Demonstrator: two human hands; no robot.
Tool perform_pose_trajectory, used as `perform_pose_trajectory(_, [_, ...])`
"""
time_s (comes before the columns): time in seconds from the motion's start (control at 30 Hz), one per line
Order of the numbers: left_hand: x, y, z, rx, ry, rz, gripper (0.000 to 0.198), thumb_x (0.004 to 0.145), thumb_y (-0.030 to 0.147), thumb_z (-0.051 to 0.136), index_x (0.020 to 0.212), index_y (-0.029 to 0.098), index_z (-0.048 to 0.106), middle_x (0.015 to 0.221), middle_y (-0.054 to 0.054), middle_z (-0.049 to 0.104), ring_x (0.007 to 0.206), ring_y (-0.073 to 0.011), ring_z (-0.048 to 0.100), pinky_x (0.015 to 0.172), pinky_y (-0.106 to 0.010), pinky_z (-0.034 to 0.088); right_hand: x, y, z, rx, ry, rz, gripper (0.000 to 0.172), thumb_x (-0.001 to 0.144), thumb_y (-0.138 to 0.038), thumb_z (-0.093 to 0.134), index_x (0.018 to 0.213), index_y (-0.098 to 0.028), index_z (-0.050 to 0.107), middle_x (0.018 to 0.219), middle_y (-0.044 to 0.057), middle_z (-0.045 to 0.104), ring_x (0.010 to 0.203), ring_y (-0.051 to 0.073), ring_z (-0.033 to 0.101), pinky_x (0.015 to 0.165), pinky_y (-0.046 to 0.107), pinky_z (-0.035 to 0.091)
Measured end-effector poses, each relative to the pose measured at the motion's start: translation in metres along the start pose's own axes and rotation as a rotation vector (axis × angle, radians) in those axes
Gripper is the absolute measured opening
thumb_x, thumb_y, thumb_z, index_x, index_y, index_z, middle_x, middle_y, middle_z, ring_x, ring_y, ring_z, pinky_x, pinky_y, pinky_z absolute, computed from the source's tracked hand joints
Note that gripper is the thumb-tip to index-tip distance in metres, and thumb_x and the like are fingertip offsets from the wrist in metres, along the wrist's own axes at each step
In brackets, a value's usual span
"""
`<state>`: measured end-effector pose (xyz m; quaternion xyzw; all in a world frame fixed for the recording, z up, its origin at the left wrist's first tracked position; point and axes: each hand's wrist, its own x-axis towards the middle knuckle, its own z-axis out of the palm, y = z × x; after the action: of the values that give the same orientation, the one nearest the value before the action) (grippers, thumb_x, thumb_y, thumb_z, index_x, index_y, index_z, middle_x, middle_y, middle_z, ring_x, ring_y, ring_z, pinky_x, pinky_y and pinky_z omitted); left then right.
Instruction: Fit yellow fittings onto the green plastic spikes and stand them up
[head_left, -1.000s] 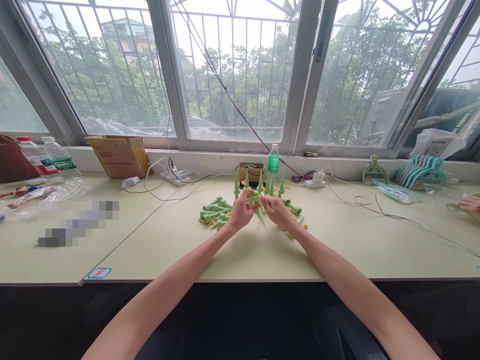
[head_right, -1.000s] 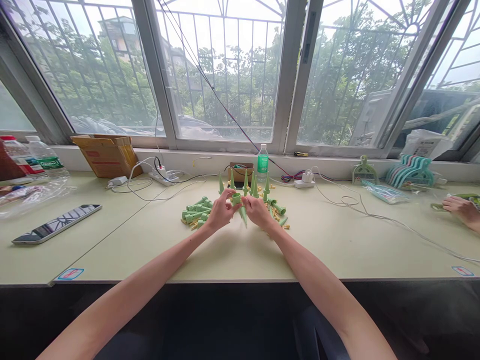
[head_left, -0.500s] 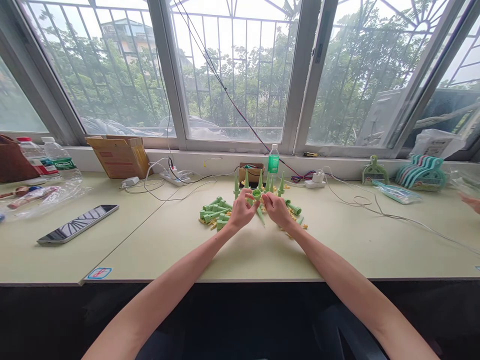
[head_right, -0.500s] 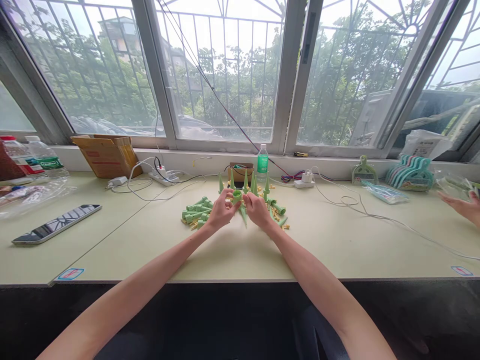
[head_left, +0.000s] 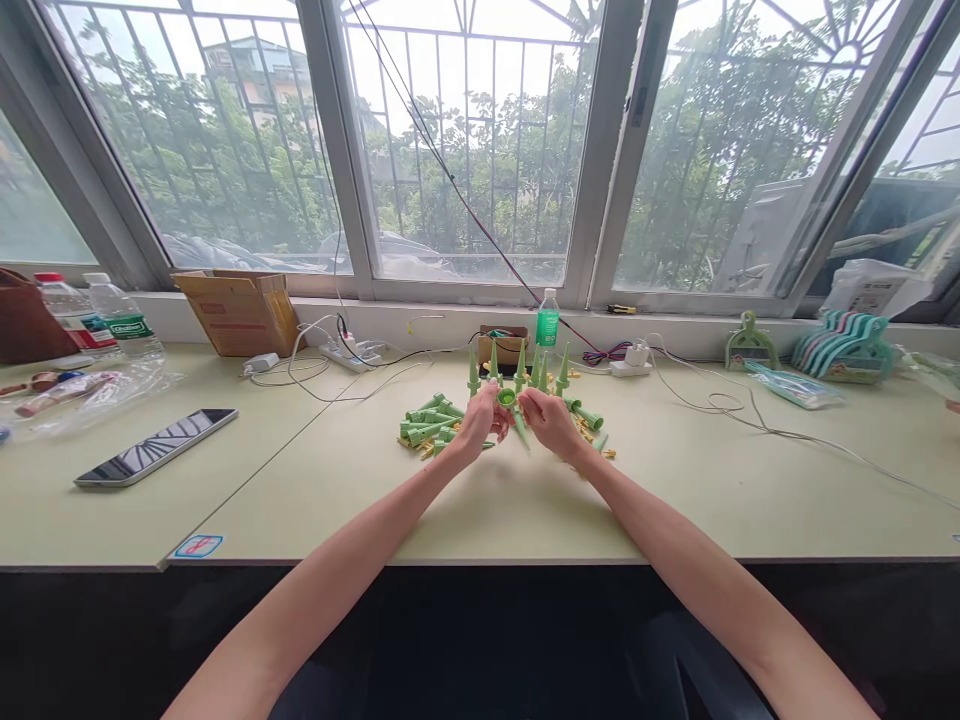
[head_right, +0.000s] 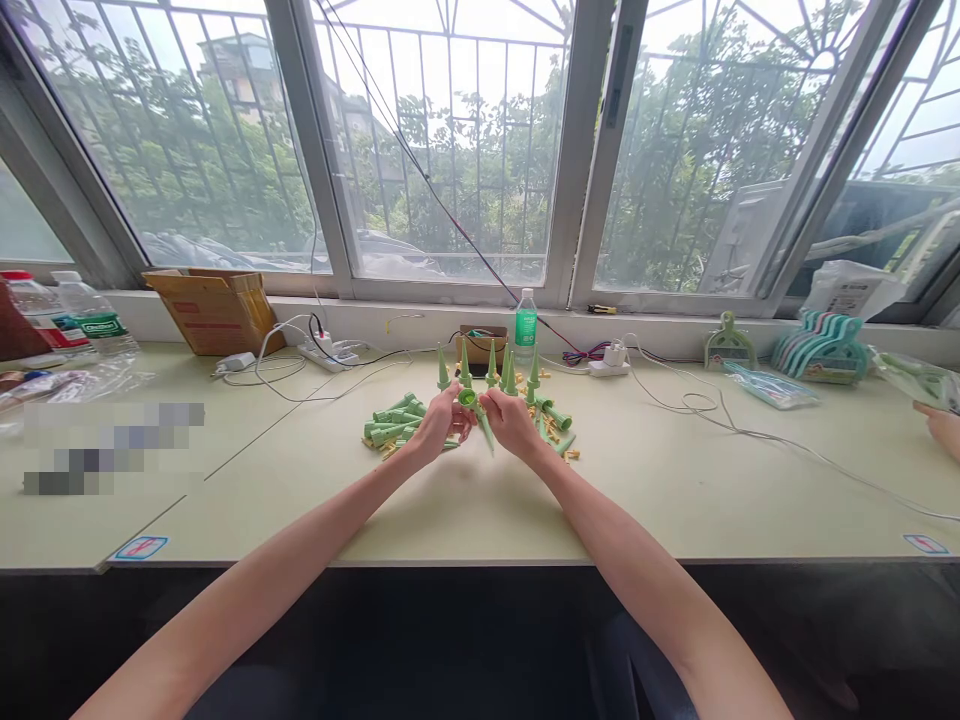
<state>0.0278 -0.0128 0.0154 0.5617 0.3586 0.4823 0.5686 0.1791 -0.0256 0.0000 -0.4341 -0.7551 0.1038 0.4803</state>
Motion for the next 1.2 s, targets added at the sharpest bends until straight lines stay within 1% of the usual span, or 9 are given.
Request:
perform_pose_trajectory(0.1, [0.0, -0.001, 0.0, -0.007, -0.044, 0.001, 0.037, 0.086, 0.056, 0.044, 0.083, 0.019, 0.044, 0.055, 0.0, 0.056, 0.035, -0.0114, 0.045, 0.036, -0.024, 0.035, -0.001, 0.0, 0.001, -0.005, -0.009, -0.008, 0.036, 0.095, -0.042, 0.033, 0.067, -0.02, 0.036, 0.057, -0.004, 0.041, 0.054, 0.01, 0.031, 0.054, 0.022, 0.028])
perform_pose_trajectory(0.17, [-0.001, -0.001, -0.001, -0.001, -0.059, 0.018, 0.034, 0.085, 0.053, 0.045, 0.082, 0.019, 0.044, 0.056, -0.001, 0.057, 0.036, -0.0112, 0.046, 0.036, -0.023, 0.035, -0.001, 0.001, 0.001, 0.001, -0.01, -0.009, 0.035, 0.095, -0.041, 0.034, 0.067, -0.02, 0.036, 0.057, -0.004, 0.04, 0.054, 0.01, 0.031, 0.054, 0.022, 0.027])
perform_pose_trajectory(0.5, [-0.006, 0.004, 0.001, 0.052, -0.082, 0.048, 0.031, 0.086, 0.049, 0.047, 0.091, 0.018, 0.047, 0.06, -0.002, 0.059, 0.037, -0.0114, 0.049, 0.036, -0.022, 0.035, 0.001, 0.005, -0.001, 0.012, 0.0, -0.016, 0.036, 0.096, -0.042, 0.033, 0.066, -0.02, 0.031, 0.055, -0.005, 0.035, 0.052, 0.009, 0.027, 0.051, 0.023, 0.024])
perform_pose_trajectory(0.63, [-0.007, 0.003, 0.001, 0.111, -0.071, 0.098, 0.029, 0.087, 0.046, 0.048, 0.094, 0.018, 0.047, 0.06, 0.0, 0.057, 0.037, -0.0109, 0.05, 0.036, -0.021, 0.035, 0.001, 0.004, -0.002, 0.018, 0.002, 0.001, 0.038, 0.096, -0.044, 0.033, 0.066, -0.021, 0.03, 0.055, -0.005, 0.036, 0.051, 0.01, 0.027, 0.05, 0.024, 0.024])
perform_pose_trajectory(0.77, [-0.007, 0.0, -0.001, 0.183, -0.079, 0.187, 0.029, 0.087, 0.045, 0.052, 0.1, 0.019, 0.047, 0.062, 0.004, 0.053, 0.037, -0.0087, 0.049, 0.035, -0.019, 0.034, 0.002, 0.007, -0.003, 0.002, 0.003, 0.017, 0.04, 0.096, -0.045, 0.032, 0.065, -0.021, 0.031, 0.055, -0.004, 0.037, 0.05, 0.011, 0.028, 0.05, 0.026, 0.024])
perform_pose_trajectory(0.87, [-0.007, -0.002, -0.002, 0.231, -0.103, 0.252, 0.033, 0.087, 0.045, 0.052, 0.107, 0.02, 0.045, 0.071, 0.003, 0.055, 0.039, -0.0064, 0.05, 0.035, -0.018, 0.035, 0.003, 0.01, -0.003, -0.016, 0.007, 0.025, 0.04, 0.096, -0.046, 0.031, 0.065, -0.021, 0.033, 0.054, -0.004, 0.038, 0.049, 0.011, 0.029, 0.05, 0.026, 0.024])
perform_pose_trajectory(1.0, [-0.008, -0.003, -0.002, 0.294, -0.124, 0.309, 0.038, 0.087, 0.044, 0.054, 0.115, 0.023, 0.041, 0.091, -0.003, 0.057, 0.042, -0.0045, 0.053, 0.035, -0.016, 0.035, 0.004, 0.013, -0.002, -0.026, 0.015, 0.031, 0.041, 0.097, -0.046, 0.03, 0.065, -0.021, 0.035, 0.055, -0.003, 0.041, 0.049, 0.011, 0.031, 0.05, 0.027, 0.025])
perform_pose_trajectory(1.1, [-0.008, -0.004, -0.002, 0.353, -0.107, 0.361, 0.044, 0.085, 0.04, 0.058, 0.122, 0.026, 0.037, 0.099, -0.004, 0.056, 0.047, -0.0049, 0.056, 0.039, -0.016, 0.04, 0.005, 0.016, -0.002, -0.033, 0.017, 0.032, 0.042, 0.097, -0.046, 0.03, 0.064, -0.021, 0.036, 0.054, -0.002, 0.042, 0.048, 0.012, 0.032, 0.05, 0.028, 0.025])
perform_pose_trajectory(1.2, [-0.009, -0.005, -0.003, 0.431, -0.065, 0.431, 0.051, 0.083, 0.035, 0.062, 0.126, 0.028, 0.034, 0.104, -0.005, 0.057, 0.048, -0.0031, 0.055, 0.045, -0.018, 0.044, 0.004, 0.016, -0.001, -0.036, 0.022, 0.029, 0.043, 0.096, -0.046, 0.031, 0.063, -0.021, 0.034, 0.054, -0.001, 0.041, 0.048, 0.012, 0.031, 0.049, 0.028, 0.024])
